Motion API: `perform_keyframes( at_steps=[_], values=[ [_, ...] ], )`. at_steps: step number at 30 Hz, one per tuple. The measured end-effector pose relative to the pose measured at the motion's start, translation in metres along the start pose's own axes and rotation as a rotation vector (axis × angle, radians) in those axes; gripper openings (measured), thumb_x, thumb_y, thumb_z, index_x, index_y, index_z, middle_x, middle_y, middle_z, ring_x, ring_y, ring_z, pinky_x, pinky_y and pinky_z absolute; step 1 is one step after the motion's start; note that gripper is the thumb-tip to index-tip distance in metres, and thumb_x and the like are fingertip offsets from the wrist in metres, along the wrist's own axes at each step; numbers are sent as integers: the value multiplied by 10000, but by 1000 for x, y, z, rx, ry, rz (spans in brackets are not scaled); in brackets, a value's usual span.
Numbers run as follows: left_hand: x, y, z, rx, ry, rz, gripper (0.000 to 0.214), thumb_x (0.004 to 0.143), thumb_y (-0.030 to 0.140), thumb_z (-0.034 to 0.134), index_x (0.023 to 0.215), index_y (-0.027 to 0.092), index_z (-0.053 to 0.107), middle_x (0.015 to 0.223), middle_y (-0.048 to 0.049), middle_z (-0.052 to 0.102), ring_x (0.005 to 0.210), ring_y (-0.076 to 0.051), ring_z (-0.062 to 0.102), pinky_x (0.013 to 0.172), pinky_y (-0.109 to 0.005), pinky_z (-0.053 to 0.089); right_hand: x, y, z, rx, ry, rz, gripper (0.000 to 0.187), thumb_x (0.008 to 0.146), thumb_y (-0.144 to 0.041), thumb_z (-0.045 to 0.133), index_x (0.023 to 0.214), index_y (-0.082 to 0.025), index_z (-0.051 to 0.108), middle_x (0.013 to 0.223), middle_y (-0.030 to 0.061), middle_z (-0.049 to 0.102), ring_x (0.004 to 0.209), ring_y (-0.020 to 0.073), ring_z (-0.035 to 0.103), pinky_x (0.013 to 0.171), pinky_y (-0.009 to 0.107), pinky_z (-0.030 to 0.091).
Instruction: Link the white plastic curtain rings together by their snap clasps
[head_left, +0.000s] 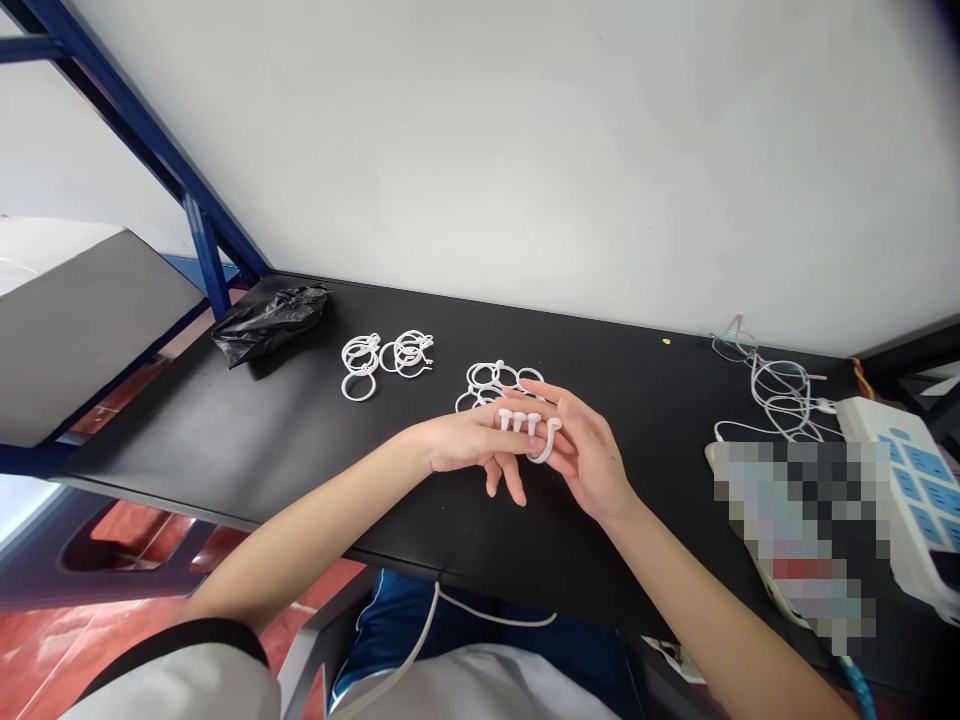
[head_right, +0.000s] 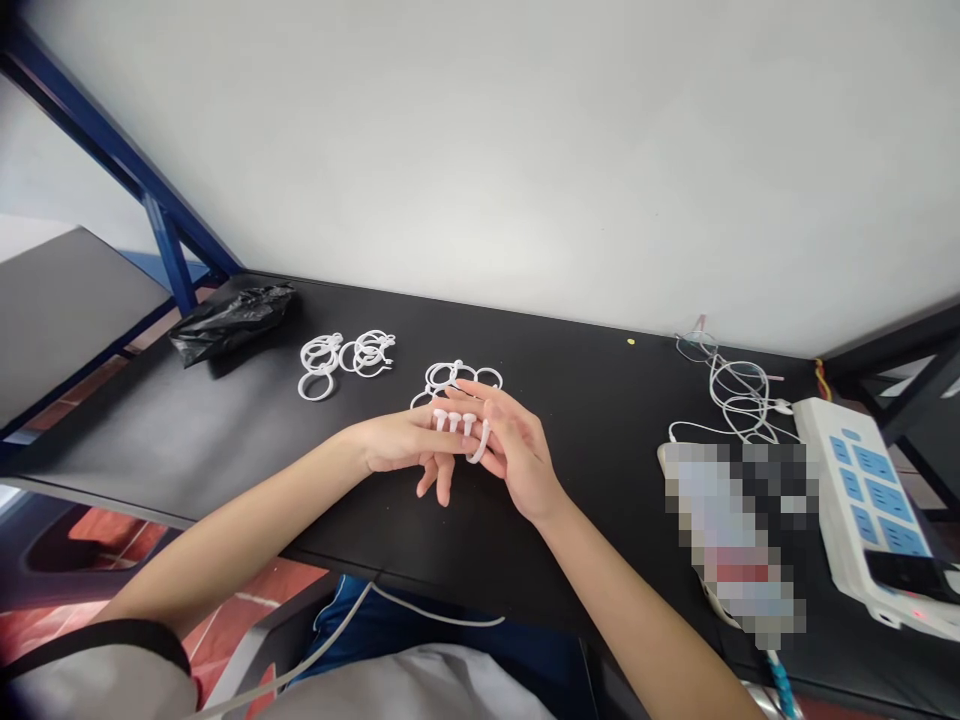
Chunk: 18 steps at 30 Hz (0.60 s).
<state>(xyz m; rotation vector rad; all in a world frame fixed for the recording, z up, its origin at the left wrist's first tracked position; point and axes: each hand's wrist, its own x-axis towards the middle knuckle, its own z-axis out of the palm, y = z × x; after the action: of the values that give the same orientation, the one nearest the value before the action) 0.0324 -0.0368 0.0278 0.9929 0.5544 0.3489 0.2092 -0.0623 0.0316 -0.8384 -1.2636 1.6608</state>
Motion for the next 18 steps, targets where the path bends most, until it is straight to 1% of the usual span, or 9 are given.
perform_keyframes(
  at_steps=[2, 4, 6, 8, 9, 10, 12, 15, 18],
  values=[
    [1, 0, 1, -38, -11, -10, 441, 800, 475, 743, 1059, 133, 641, 1004, -103, 708, 603, -142, 715, 413, -158, 510, 3, -1, -1, -17, -5, -9, 416, 950, -549, 487, 1238, -290, 641, 1224, 65, 714, 1136, 248, 663, 1030, 460, 496],
    [1, 1, 2, -58, -29, 2, 413, 793, 466, 752, 1012, 133, 643, 995, -98, 713, 643, -151, 723, 421, -161, 519, 10, -1, -4, -21, 67, -35, 439, 934, -576, 485, 1198, -269, 655, 1234, 74, 707, 1147, 252, 654, 1035, 458, 486],
    [1, 1, 2, -69, -28, 20, 392, 781, 453, 766, 986, 144, 640, 947, -71, 713, 678, -150, 725, 435, -159, 525, 21, 0, -12, -20, 233, -94, 383, 908, -547, 538, 1079, -236, 683, 1146, 81, 738, 1110, 239, 667, 1006, 422, 500],
    [2, 0, 2, -78, 21, 28, 391, 755, 440, 792, 969, 149, 643, 881, -40, 703, 682, -134, 720, 446, -148, 519, 34, 4, -24, -119, 416, -96, 291, 852, -479, 637, 979, -220, 681, 1011, 73, 759, 974, 221, 702, 881, 383, 550],
    [2, -1, 1, -90, 54, 33, 391, 744, 435, 802, 960, 149, 646, 850, -26, 695, 675, -126, 716, 450, -143, 515, 41, 7, -32, -206, 480, -98, 275, 825, -455, 666, 958, -214, 679, 983, 69, 756, 924, 210, 703, 833, 363, 557],
    [2, -1, 1, -104, 85, 43, 384, 739, 427, 808, 949, 147, 649, 827, -16, 688, 667, -117, 713, 451, -140, 512, 47, 9, -39, -306, 495, -89, 275, 812, -442, 675, 958, -209, 677, 1001, 72, 749, 910, 204, 698, 809, 351, 557],
    [3, -2, 0, -143, 122, 74, 357, 746, 404, 807, 936, 145, 652, 829, -10, 688, 656, -107, 710, 448, -137, 512, 58, 15, -51, -485, 457, -41, 286, 788, -421, 677, 964, -196, 678, 1022, 88, 741, 899, 211, 691, 762, 346, 554],
    [4, -3, 0, -205, 137, 146, 325, 769, 363, 796, 967, 158, 640, 923, -27, 718, 676, -113, 721, 440, -141, 516, 74, 19, -61, -805, 364, -29, 232, 752, -341, 676, 913, -176, 699, 979, 92, 741, 776, 195, 669, 730, 348, 533],
    [6, -4, 1, -263, 145, 182, 336, 809, 450, 739, 855, 150, 595, 969, -65, 743, 704, -143, 735, 435, -158, 514, 85, 16, -61, -1021, 245, 25, 152, 742, -303, 676, 829, -184, 715, 836, 60, 742, 644, 169, 626, 672, 332, 507]
  ],
)
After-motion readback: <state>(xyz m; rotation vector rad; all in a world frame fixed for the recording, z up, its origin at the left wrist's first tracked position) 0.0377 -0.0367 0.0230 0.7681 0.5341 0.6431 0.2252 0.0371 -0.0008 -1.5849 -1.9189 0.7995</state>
